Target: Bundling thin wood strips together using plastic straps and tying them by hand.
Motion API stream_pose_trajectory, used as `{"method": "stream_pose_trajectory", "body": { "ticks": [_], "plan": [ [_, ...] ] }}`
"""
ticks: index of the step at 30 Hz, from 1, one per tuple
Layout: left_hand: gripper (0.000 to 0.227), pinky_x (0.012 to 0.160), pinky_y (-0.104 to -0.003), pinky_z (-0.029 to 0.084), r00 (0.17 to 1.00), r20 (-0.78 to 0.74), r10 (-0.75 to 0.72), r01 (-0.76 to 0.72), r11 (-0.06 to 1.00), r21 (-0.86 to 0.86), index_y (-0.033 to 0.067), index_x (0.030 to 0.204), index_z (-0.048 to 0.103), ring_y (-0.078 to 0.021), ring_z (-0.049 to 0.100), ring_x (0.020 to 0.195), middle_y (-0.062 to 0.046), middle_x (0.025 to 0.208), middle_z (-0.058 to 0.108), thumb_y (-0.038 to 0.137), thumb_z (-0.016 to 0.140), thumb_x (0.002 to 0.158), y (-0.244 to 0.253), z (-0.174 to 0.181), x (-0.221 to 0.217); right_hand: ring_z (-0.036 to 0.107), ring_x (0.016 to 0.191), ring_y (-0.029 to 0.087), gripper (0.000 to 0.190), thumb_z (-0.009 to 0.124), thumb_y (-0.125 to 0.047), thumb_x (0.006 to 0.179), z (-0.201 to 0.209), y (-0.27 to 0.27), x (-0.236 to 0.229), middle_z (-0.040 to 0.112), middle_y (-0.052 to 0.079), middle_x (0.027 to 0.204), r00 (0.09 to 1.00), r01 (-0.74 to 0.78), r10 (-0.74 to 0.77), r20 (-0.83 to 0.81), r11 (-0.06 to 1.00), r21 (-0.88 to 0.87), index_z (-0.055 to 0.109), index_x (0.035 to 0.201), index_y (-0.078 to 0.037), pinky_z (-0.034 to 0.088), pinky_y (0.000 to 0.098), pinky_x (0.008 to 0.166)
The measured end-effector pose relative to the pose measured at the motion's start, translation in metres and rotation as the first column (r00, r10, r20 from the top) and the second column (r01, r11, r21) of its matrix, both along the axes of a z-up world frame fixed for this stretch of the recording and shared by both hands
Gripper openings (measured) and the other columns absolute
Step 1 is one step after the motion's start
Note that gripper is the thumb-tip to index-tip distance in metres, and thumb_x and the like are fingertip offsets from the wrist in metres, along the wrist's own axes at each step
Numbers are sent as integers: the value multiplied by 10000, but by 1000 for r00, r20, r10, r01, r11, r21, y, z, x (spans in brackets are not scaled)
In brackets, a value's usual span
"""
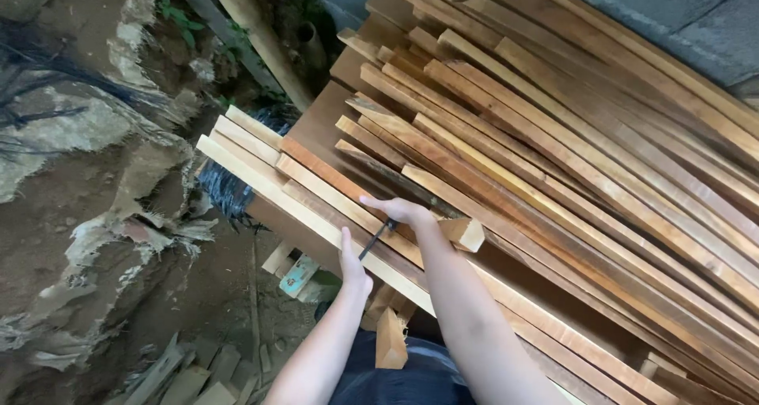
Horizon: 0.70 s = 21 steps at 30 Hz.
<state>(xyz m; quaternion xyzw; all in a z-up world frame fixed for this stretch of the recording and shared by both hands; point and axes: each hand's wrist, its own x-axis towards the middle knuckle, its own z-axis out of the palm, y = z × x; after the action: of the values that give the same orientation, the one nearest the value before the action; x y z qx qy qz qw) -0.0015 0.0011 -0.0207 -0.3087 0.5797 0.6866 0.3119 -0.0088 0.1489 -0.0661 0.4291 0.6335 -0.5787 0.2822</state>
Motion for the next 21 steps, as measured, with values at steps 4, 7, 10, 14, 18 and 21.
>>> {"method": "stream_pose_trajectory", "body": {
  "ticks": [4,7,10,14,18,21],
  "plan": [
    [798,1205,-440,377,996,32,78,-78,997,6,85,1481,489,-302,459,1432,-190,1526,508,560,747,895,-13,-28,-1,384,1507,263,1169,674,-871,652,9,-7,0,471,166,1581,997,76,-76,12,996,-55,573,1432,-6,286,383,1255],
    [829,1220,-470,362,996,17,85,-85,996,-11,58,1500,435,-340,426,1454,-225,1541,474,530,757,899,-10,-35,-3,395,1500,241,1172,686,-884,639,-5,-5,-4,479,151,1577,997,75,-75,8,996,-50,583,1432,-27,295,369,1253],
    [837,1217,-478,364,997,19,69,-68,997,-20,66,1510,423,-340,421,1457,-224,1546,468,522,760,896,-11,-29,-7,410,1489,227,1158,683,-890,639,-16,-6,-8,493,136,1566,998,63,-63,10,997,-43,590,1424,-45,305,368,1252],
    [920,1246,-477,319,999,15,-39,40,998,-56,40,1534,384,-358,373,1488,-254,1566,432,582,734,878,-8,-5,-5,564,1360,303,1091,609,-956,634,-37,-4,4,665,166,1367,999,-37,38,2,974,225,711,1291,-90,452,414,1145],
    [1032,1274,-503,240,991,-7,-134,132,986,-104,9,1571,287,-382,274,1530,-273,1617,330,658,693,879,-10,0,-5,684,1183,269,783,598,-865,764,-44,-28,18,755,87,1161,995,6,41,-90,882,471,717,1211,-233,547,406,1009],
    [1232,1300,-508,104,962,13,-273,270,938,-220,-39,1602,110,-376,137,1570,-286,1663,173,790,621,847,-17,-4,-9,688,1128,193,596,575,-717,914,-54,-43,37,705,10,1137,957,108,118,-264,702,704,574,1324,-284,557,361,957]
  ]
}}
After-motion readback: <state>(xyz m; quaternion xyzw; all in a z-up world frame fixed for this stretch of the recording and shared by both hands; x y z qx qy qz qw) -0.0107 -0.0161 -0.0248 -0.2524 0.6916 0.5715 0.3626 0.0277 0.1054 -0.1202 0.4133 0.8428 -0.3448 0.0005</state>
